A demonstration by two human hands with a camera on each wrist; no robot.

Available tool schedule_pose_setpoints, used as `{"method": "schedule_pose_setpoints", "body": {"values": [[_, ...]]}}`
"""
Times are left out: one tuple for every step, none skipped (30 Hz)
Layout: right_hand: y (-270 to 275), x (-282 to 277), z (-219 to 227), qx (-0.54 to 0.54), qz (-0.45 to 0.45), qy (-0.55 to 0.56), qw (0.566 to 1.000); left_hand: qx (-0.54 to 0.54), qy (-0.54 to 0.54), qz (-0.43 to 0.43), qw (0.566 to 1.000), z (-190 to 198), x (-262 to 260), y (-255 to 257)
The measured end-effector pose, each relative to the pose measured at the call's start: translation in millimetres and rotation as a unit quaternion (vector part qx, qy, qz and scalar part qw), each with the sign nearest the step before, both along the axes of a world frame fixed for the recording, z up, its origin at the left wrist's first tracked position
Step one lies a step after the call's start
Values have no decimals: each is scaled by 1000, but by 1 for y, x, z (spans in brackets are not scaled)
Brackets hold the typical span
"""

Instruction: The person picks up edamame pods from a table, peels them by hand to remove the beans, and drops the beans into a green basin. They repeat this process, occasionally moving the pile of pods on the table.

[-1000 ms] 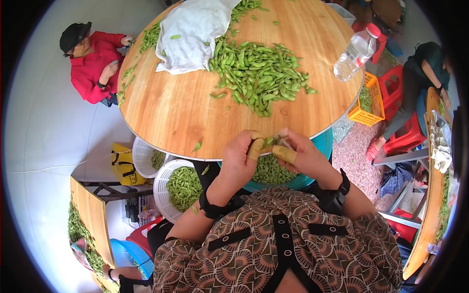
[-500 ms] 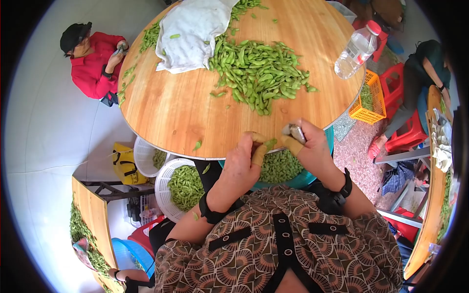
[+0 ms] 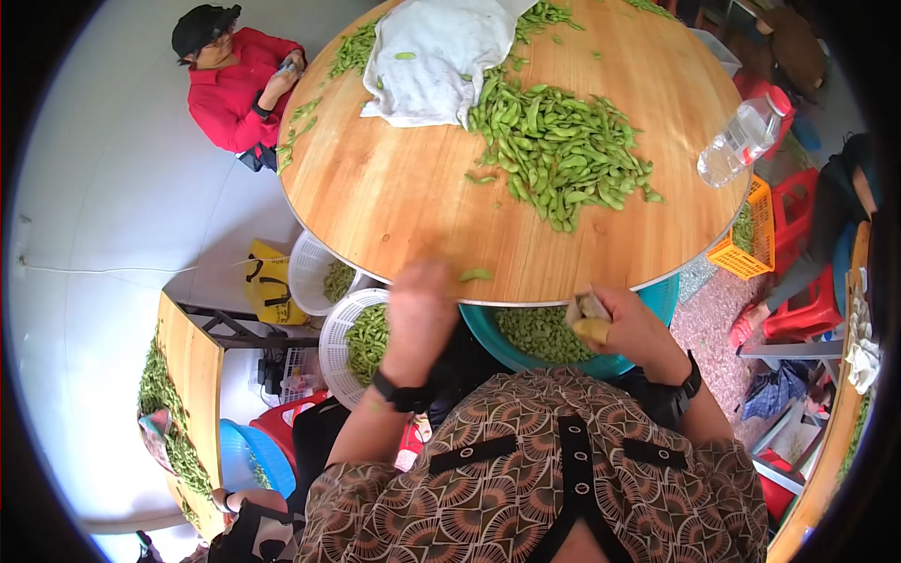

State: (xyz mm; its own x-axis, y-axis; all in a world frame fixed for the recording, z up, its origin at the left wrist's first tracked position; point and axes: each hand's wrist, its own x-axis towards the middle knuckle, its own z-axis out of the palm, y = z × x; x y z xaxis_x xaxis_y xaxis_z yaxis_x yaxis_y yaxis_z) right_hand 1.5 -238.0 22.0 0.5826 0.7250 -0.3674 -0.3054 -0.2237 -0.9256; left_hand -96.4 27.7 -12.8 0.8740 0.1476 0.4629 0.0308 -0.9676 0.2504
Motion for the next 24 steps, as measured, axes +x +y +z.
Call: {"method": "schedule_pose_setpoints", "body": {"values": [[-7, 1, -5, 1, 57, -49, 997, 66, -13, 85, 994, -8, -15, 24], [-12, 3, -9, 2, 111, -99, 989, 75, 21, 155, 985, -13, -30, 52], [-16, 5, -11, 3, 108, -100, 989, 50, 123, 291, 947, 5, -37, 55], [-18, 6, -13, -8, 139, -118, 983, 90, 148, 315, 933, 22, -40, 55], [-19, 7, -12, -20, 170, -136, 976, 86, 74, 262, 958, 30, -35, 52], [-17, 8, -11, -19, 170, -138, 976, 81, -1, 207, 975, 36, -27, 49], [-12, 8, -7, -29, 158, -115, 980, 21, 1, 139, 990, 40, -13, 45], [-8, 9, -4, -39, 146, -93, 984, -38, 1, 68, 997, 45, 5, 39], [-5, 9, 0, -39, 144, -98, 984, -43, -2, -7, 999, 54, 25, 30], [-3, 10, 3, -53, 153, -97, 982, -51, -11, -73, 996, 51, 46, 29], [-2, 10, 6, -68, 161, -96, 980, -29, 1, -87, 996, 48, 68, 27], [0, 8, 11, -70, 158, -99, 980, -30, -3, -90, 996, 40, 89, 28], [0, 6, 18, -58, 137, -84, 985, 10, -7, -120, 993, 30, 110, 31], [0, 4, 22, -46, 116, -69, 990, 50, -11, -150, 987, 23, 122, 33], [-1, 3, 23, -48, 113, -71, 990, 49, -14, -153, 987, 20, 125, 34], [-3, 3, 22, -40, 87, -59, 994, 60, -2, -132, 989, 18, 129, 36], [-3, 3, 22, -32, 60, -47, 997, 72, 10, -113, 991, 16, 134, 37], [-4, 6, 22, -31, 55, -50, 997, 74, 7, -118, 990, 20, 133, 32], [-4, 8, 20, 1, 36, -86, 996, -32, -1, -158, 987, 26, 122, 22], [-5, 8, 19, 31, 18, -119, 992, -140, -5, -196, 971, 32, 109, 10], [-2, 8, 21, 28, 13, -115, 993, -144, -1, -201, 969, 42, 96, -4], [3, 7, 26, 32, -17, -143, 989, -169, 29, -219, 960, 53, 80, -19], [7, 8, 29, 36, -45, -172, 983, -193, 57, -236, 951, 60, 68, -30], [9, 10, 29, 33, -46, -168, 984, -197, 60, -236, 950, 60, 60, -37]]}}
